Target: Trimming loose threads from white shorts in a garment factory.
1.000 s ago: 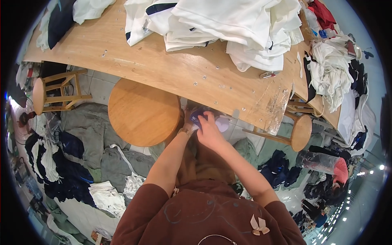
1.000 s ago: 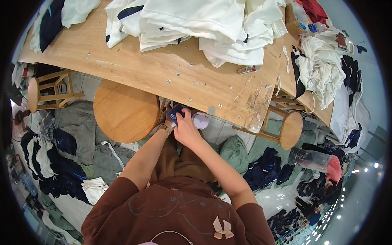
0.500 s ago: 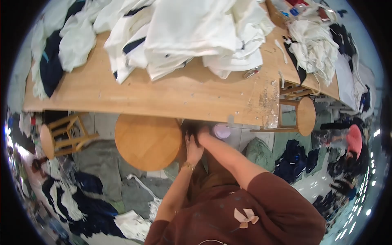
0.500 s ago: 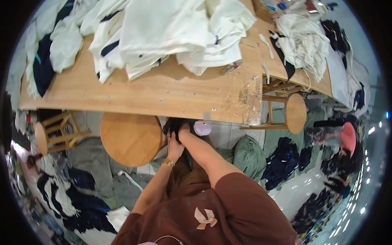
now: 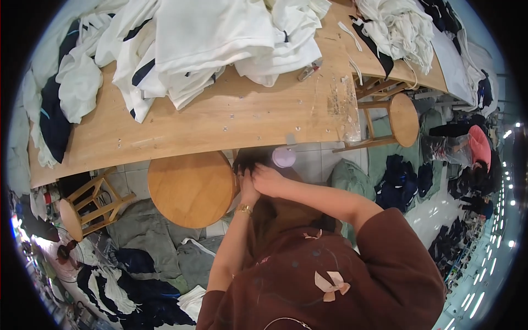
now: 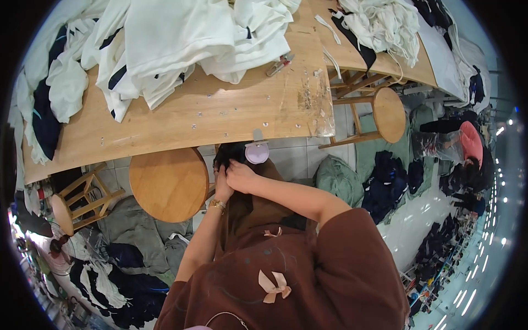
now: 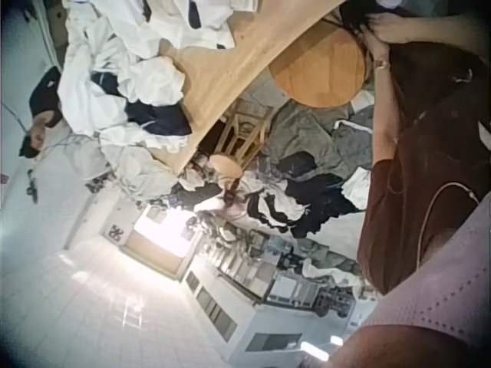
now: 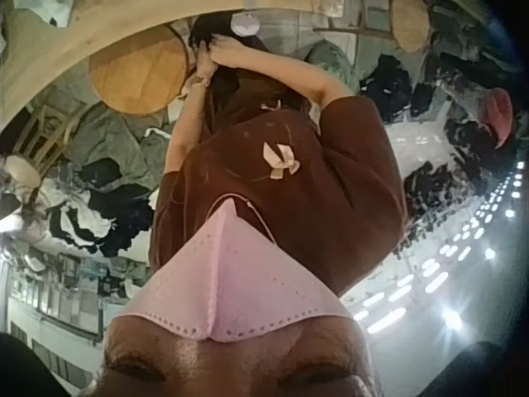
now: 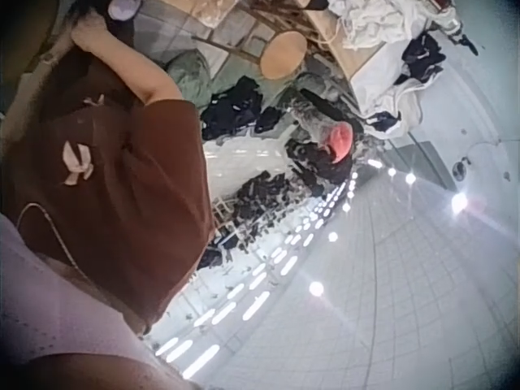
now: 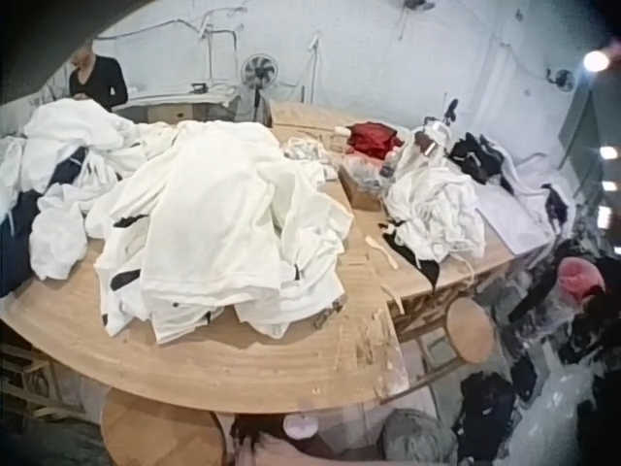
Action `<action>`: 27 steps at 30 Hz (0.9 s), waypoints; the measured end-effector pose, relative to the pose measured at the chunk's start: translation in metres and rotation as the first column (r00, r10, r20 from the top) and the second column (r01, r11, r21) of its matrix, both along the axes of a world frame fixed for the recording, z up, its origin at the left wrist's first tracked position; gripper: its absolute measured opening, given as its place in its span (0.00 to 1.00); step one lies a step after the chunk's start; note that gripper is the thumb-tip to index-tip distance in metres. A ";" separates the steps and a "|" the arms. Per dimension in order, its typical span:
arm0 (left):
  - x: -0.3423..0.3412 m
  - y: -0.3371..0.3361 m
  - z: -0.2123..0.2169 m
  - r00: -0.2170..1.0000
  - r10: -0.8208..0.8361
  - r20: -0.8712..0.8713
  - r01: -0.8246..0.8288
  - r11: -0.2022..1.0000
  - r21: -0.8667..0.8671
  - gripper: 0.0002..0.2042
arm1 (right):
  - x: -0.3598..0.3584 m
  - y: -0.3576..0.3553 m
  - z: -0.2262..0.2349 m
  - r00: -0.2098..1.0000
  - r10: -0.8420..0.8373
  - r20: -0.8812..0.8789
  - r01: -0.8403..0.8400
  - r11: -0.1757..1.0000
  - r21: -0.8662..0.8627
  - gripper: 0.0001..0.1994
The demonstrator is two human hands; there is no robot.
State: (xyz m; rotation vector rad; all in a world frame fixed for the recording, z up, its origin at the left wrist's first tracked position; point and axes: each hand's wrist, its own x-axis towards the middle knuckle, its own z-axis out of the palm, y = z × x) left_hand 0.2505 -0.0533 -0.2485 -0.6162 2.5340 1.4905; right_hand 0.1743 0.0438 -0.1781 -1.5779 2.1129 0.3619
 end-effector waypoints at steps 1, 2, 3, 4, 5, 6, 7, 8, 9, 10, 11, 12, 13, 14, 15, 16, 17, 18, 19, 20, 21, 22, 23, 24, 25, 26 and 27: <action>-0.002 0.000 0.003 1.000 -0.013 0.001 0.013 1.000 0.001 0.30 | 0.004 0.014 0.010 0.988 -0.102 0.116 0.128 0.958 -0.255 0.09; -0.005 -0.003 0.005 0.997 -0.040 0.060 0.040 0.999 0.007 0.30 | 0.006 0.025 0.023 0.955 -0.166 0.247 0.269 0.836 -0.479 0.07; -0.005 -0.003 0.008 0.991 -0.065 0.121 0.063 0.998 0.014 0.30 | 0.011 0.036 0.037 0.953 -0.174 0.247 0.277 0.832 -0.480 0.07; -0.003 -0.002 0.012 0.991 -0.070 0.117 0.069 0.998 0.009 0.30 | 0.012 0.047 0.057 0.819 -0.392 0.419 0.561 0.703 -0.438 0.07; 0.001 -0.001 0.014 0.989 -0.100 0.110 0.109 0.991 -0.082 0.29 | 0.012 0.057 0.068 0.604 -0.556 0.571 0.790 0.508 -0.342 0.08; 0.003 -0.001 0.016 0.986 -0.128 0.106 0.146 0.974 -0.173 0.29 | 0.011 0.069 0.069 0.531 -0.624 0.573 0.844 0.448 -0.295 0.09; -0.002 -0.001 0.029 0.983 -0.154 0.101 0.170 0.970 -0.174 0.29 | 0.010 0.086 0.071 0.439 -0.698 0.565 0.898 0.365 -0.248 0.09; -0.008 -0.002 0.053 0.958 -0.206 0.198 0.200 0.978 0.052 0.27 | 0.009 0.105 0.069 0.313 -0.773 0.551 0.948 0.284 -0.140 0.10; -0.009 -0.004 0.069 0.920 -0.263 0.291 0.186 0.945 0.269 0.25 | 0.008 0.123 0.064 0.222 -0.788 0.575 0.972 0.228 -0.062 0.12; -0.002 -0.007 0.068 0.915 -0.277 0.293 0.200 0.942 0.268 0.25 | 0.012 0.138 0.058 0.136 -0.793 0.593 0.983 0.183 0.020 0.16; 0.009 -0.012 0.063 0.927 -0.300 0.224 0.232 0.930 0.286 0.25 | 0.021 0.152 0.051 0.122 -0.796 0.593 0.985 0.170 0.025 0.16; 0.021 -0.017 0.058 0.934 -0.321 0.155 0.264 0.915 0.304 0.24 | 0.031 0.165 0.044 0.008 -0.813 0.582 0.996 0.057 0.066 0.20; 0.022 -0.017 0.066 0.905 -0.394 0.161 0.329 0.887 0.324 0.24 | 0.042 0.176 0.034 -0.118 -0.819 0.561 0.992 -0.073 0.102 0.25; 0.022 -0.017 0.073 0.894 -0.418 0.161 0.351 0.877 0.328 0.24 | 0.062 0.182 0.019 -0.140 -0.818 0.558 0.990 -0.099 0.103 0.25; 0.024 -0.016 0.079 0.850 -0.485 0.206 0.382 0.837 0.392 0.23 | 0.088 0.184 0.004 -0.273 -0.619 0.736 0.961 -0.207 0.183 0.28; 0.027 -0.018 0.081 0.803 -0.540 0.251 0.395 0.799 0.453 0.22 | 0.100 0.177 0.007 -0.374 -0.365 0.853 0.918 -0.277 0.284 0.30; 0.028 -0.019 0.081 0.779 -0.570 0.262 0.430 0.789 0.438 0.21 | 0.103 0.179 0.014 -0.473 -0.310 0.824 0.866 -0.337 0.370 0.28; 0.027 -0.019 0.079 0.771 -0.579 0.266 0.438 0.784 0.439 0.21 | 0.103 0.184 0.013 -0.480 -0.304 0.823 0.860 -0.347 0.374 0.28; 0.023 -0.019 0.081 0.776 -0.565 0.281 0.414 0.792 0.449 0.21 | 0.104 0.189 0.011 -0.415 -0.393 0.820 0.895 -0.336 0.292 0.27; 0.017 -0.017 0.082 0.780 -0.552 0.295 0.391 0.798 0.457 0.21 | 0.107 0.195 0.009 -0.348 -0.480 0.805 0.924 -0.318 0.210 0.26; 0.012 -0.016 0.084 0.798 -0.554 0.237 0.404 0.784 0.471 0.20 | 0.112 0.198 0.002 -0.357 -0.511 0.782 0.900 -0.411 0.143 0.22; 0.005 -0.014 0.088 0.791 -0.566 0.231 0.420 0.777 0.469 0.20 | 0.115 0.200 0.006 -0.360 -0.506 0.784 0.895 -0.425 0.137 0.22; -0.002 -0.011 0.091 0.799 -0.565 0.207 0.419 0.769 0.483 0.20 | 0.116 0.202 0.018 -0.343 -0.644 0.684 0.916 -0.390 0.092 0.17; -0.007 -0.008 0.095 0.805 -0.565 0.180 0.422 0.759 0.497 0.19 | 0.116 0.204 0.031 -0.317 -0.764 0.562 0.935 -0.350 0.052 0.13; -0.013 -0.005 0.101 0.802 -0.568 0.186 0.405 0.745 0.530 0.19 | 0.114 0.203 0.057 -0.520 -0.645 0.560 0.851 -0.446 0.276 0.09; -0.019 0.000 0.108 0.803 -0.573 0.166 0.422 0.742 0.521 0.19 | 0.115 0.203 0.077 -0.698 -0.504 0.510 0.716 -0.504 0.483 0.05; -0.026 0.008 0.115 0.757 -0.640 0.131 0.504 0.700 0.506 0.18 | 0.129 0.221 0.073 -0.818 -0.216 0.532 0.564 -0.476 0.674 0.04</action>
